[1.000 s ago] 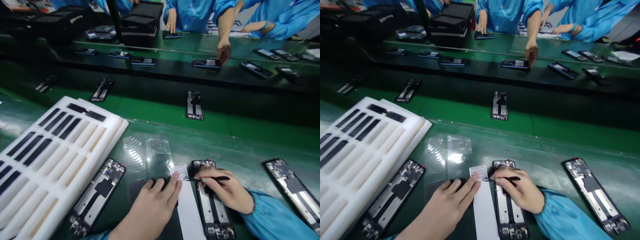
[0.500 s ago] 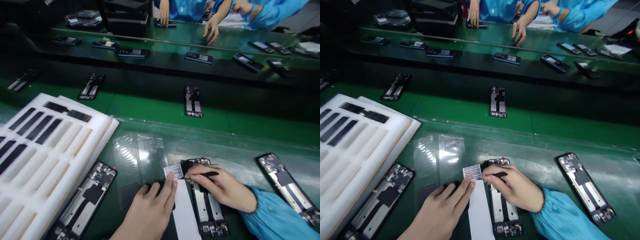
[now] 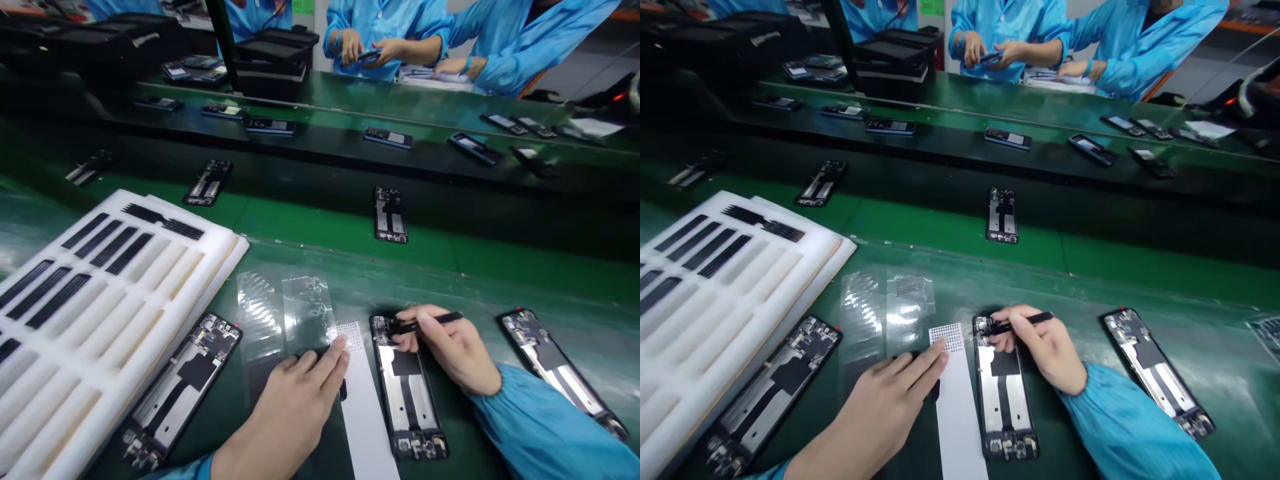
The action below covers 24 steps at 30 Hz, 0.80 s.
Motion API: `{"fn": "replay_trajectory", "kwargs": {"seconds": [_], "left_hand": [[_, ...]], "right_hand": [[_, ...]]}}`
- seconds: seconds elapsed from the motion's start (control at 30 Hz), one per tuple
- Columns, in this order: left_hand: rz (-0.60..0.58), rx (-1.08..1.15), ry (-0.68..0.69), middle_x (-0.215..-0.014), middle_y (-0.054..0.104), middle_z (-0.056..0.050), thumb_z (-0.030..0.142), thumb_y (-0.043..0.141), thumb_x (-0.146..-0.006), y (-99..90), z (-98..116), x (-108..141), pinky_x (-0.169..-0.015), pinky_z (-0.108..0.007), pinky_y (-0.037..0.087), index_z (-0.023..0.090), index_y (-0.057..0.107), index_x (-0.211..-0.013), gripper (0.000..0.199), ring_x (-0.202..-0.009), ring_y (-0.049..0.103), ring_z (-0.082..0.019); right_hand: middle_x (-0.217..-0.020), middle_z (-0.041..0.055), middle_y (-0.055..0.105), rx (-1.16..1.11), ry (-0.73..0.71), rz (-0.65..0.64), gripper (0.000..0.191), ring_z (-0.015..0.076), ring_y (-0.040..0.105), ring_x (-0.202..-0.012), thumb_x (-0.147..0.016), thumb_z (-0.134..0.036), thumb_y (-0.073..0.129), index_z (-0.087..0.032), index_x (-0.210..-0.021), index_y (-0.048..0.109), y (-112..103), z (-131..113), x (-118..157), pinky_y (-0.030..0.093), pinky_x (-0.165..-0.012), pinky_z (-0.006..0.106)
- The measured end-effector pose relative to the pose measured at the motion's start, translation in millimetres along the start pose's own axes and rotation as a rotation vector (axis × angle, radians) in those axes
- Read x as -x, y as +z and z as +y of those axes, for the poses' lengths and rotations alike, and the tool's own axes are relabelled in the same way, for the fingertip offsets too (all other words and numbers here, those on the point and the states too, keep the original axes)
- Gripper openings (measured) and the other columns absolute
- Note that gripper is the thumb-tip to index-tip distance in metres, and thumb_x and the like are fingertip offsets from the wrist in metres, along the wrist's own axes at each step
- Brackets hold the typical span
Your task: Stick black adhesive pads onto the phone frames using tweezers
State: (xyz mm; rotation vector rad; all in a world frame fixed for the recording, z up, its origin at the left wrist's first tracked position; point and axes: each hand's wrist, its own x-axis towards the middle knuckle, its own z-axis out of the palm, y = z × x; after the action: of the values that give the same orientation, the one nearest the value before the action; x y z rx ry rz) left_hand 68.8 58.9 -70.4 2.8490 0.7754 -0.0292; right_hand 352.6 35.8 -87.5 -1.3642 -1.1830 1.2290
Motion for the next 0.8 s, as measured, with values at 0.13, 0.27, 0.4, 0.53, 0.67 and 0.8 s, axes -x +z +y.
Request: {"fn": "replay_trajectory", "kwargs": {"seconds": [0.13,0.27,0.4,0.53,0.67,0.8], "left_hand": [[0.295,0.352,-0.082,-0.142,0.059,-0.011,0.001,0.043,-0.089,-3.2,0,7,-0.084,-0.035,0.056,0.017,0.055,-0.133,0.048,-0.108,0.065,-0.023],[0.350,1.025,-0.423,-0.104,0.071,-0.002,0.023,0.047,-0.100,-15.9,-1,5,-0.072,-0.023,0.053,0.025,0.064,-0.113,0.021,-0.082,0.065,-0.012],[0.189,1.507,-0.649,-0.085,0.064,0.000,0.042,0.048,-0.100,-18.1,-4,-3,-0.056,-0.022,0.045,0.021,0.064,-0.108,0.027,-0.057,0.048,-0.008],[0.120,1.820,-0.600,-0.096,0.062,-0.006,0.057,0.054,-0.093,-8.2,-2,-8,-0.049,-0.024,0.044,0.020,0.056,-0.120,0.046,-0.058,0.052,-0.009],[-0.005,1.883,-0.584,-0.094,0.064,-0.005,0.065,0.055,-0.090,-7.2,2,-7,-0.044,-0.021,0.039,0.021,0.053,-0.123,0.055,-0.051,0.051,-0.007],[-0.084,1.746,-0.640,-0.084,0.066,-0.004,0.059,0.047,-0.097,-20.1,4,-9,-0.047,-0.021,0.040,0.018,0.061,-0.109,0.046,-0.051,0.048,-0.007]], "right_hand": [[-0.071,0.0089,0.075,0.006,-0.002,0.142,0.037,0.0197,0.072,-0.063,-0.100,-0.044,0.055,-0.014,-0.101,0.076,-14,12,3,0.062,-0.066,0.031],[-0.070,0.0092,0.074,0.075,0.007,0.154,0.040,0.0226,0.075,-0.070,-0.100,-0.048,0.054,-0.016,-0.092,0.076,-9,10,2,0.063,-0.068,0.032],[-0.072,0.0090,0.076,0.083,-0.013,0.156,0.040,0.0203,0.073,-0.061,-0.100,-0.050,0.053,-0.017,-0.091,0.073,0,0,0,0.060,-0.054,0.028],[-0.069,0.0073,0.075,0.116,-0.015,0.180,0.039,0.0192,0.072,-0.059,-0.100,-0.050,0.053,-0.016,-0.093,0.072,5,-5,-1,0.059,-0.051,0.027],[-0.068,0.0063,0.074,0.138,-0.031,0.198,0.038,0.0174,0.070,-0.056,-0.100,-0.048,0.053,-0.015,-0.096,0.072,7,-5,0,0.059,-0.050,0.026],[-0.067,0.0056,0.074,0.160,-0.061,0.203,0.036,0.0160,0.069,-0.054,-0.101,-0.045,0.053,-0.016,-0.093,0.073,8,-5,1,0.058,-0.048,0.024]]}}
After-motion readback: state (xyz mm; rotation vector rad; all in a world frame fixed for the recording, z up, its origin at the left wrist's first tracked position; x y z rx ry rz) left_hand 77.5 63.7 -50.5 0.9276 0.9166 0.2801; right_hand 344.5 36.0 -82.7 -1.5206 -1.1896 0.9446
